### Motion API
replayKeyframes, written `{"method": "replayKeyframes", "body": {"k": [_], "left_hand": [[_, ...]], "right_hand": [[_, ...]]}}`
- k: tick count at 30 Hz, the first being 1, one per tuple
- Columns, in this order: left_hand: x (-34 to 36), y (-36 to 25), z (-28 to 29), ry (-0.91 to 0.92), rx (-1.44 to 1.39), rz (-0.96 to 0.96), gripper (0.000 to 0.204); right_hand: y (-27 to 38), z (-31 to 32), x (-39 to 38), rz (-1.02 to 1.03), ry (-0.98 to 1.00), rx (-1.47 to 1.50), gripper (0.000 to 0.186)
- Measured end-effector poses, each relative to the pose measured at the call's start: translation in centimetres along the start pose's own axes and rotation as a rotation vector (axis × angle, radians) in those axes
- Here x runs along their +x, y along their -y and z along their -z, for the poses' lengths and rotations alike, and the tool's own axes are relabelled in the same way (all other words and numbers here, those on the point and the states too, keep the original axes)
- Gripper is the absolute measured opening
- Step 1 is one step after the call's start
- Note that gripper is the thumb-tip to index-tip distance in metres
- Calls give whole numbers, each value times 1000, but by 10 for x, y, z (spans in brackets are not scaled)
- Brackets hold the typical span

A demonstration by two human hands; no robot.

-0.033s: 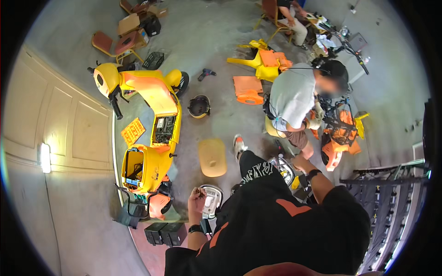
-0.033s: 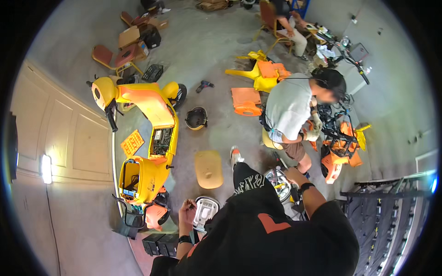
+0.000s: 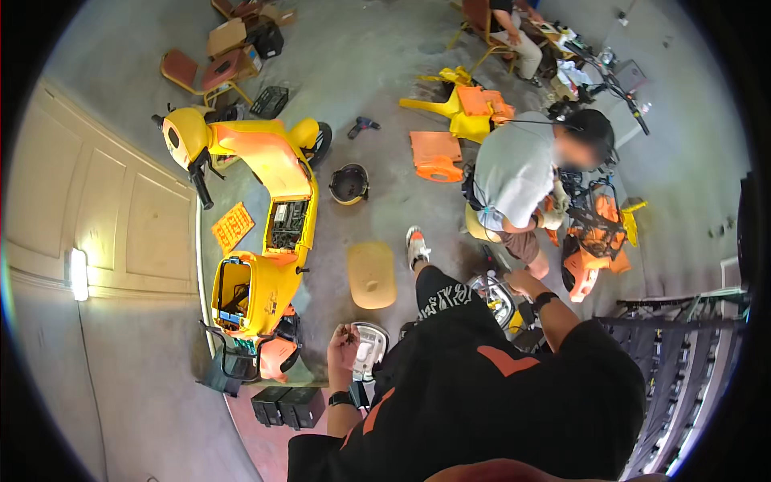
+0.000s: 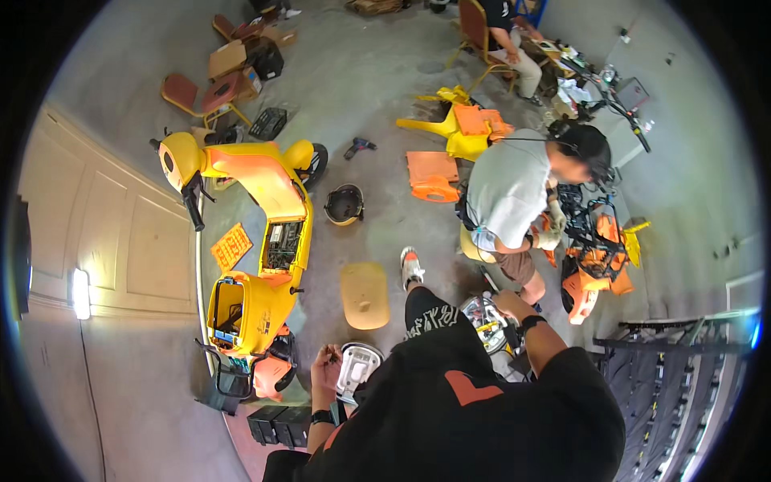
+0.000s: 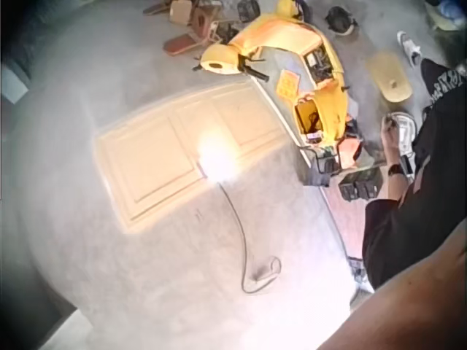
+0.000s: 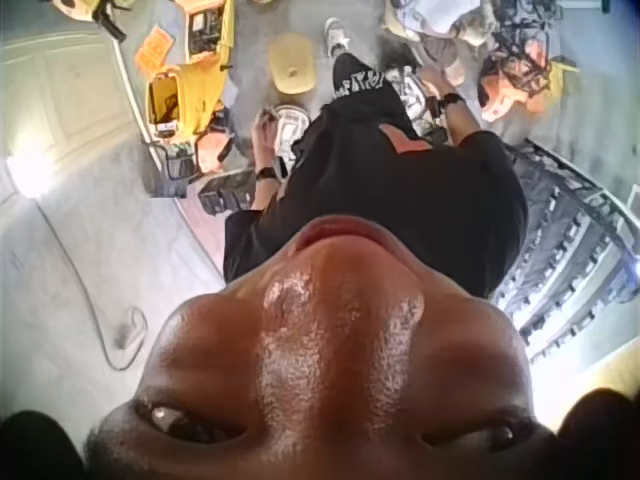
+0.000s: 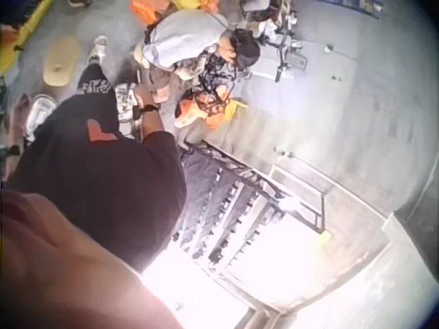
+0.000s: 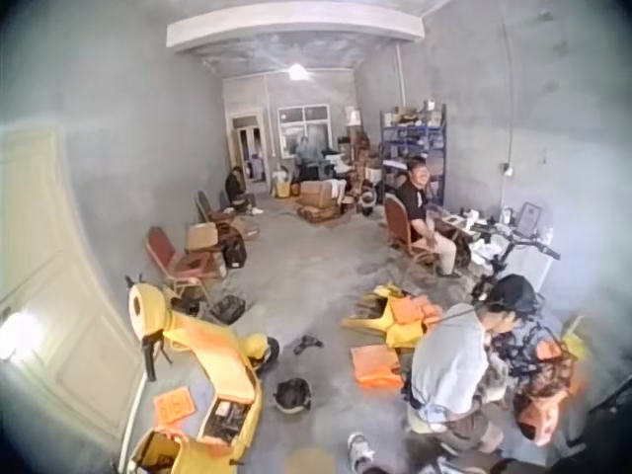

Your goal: Repairing and assembling motorcycle body components and seats.

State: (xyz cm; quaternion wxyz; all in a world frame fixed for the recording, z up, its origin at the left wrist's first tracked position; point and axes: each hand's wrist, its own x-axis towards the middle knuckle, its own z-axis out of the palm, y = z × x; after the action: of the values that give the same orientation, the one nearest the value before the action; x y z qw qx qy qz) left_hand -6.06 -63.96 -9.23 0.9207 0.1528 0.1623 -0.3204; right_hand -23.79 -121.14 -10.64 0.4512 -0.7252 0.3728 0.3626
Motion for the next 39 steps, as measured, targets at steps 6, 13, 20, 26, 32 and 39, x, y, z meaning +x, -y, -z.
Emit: {"method": "replayKeyframes", "body": {"k": [6, 13, 20, 26, 32, 39], "left_hand": [[117, -23, -69, -355, 168, -25, 17], [304, -70, -155, -338, 334, 291, 24], [428, -76, -245, -265, 343, 201, 17], [486, -108, -244, -273, 354, 246, 16], [600, -131, -158, -398, 569, 459, 14], [764, -120, 60, -257, 1005, 901, 24]], "right_hand": [[136, 46, 156, -33, -82, 53, 31], [239, 97, 273, 201, -329, -244, 37], [285, 139, 287, 6, -176, -19, 44], [319, 139, 286, 182, -228, -276, 41], [357, 100, 249, -29, -317, 210, 37], [371, -12, 266, -232, -367, 1071, 24]]}}
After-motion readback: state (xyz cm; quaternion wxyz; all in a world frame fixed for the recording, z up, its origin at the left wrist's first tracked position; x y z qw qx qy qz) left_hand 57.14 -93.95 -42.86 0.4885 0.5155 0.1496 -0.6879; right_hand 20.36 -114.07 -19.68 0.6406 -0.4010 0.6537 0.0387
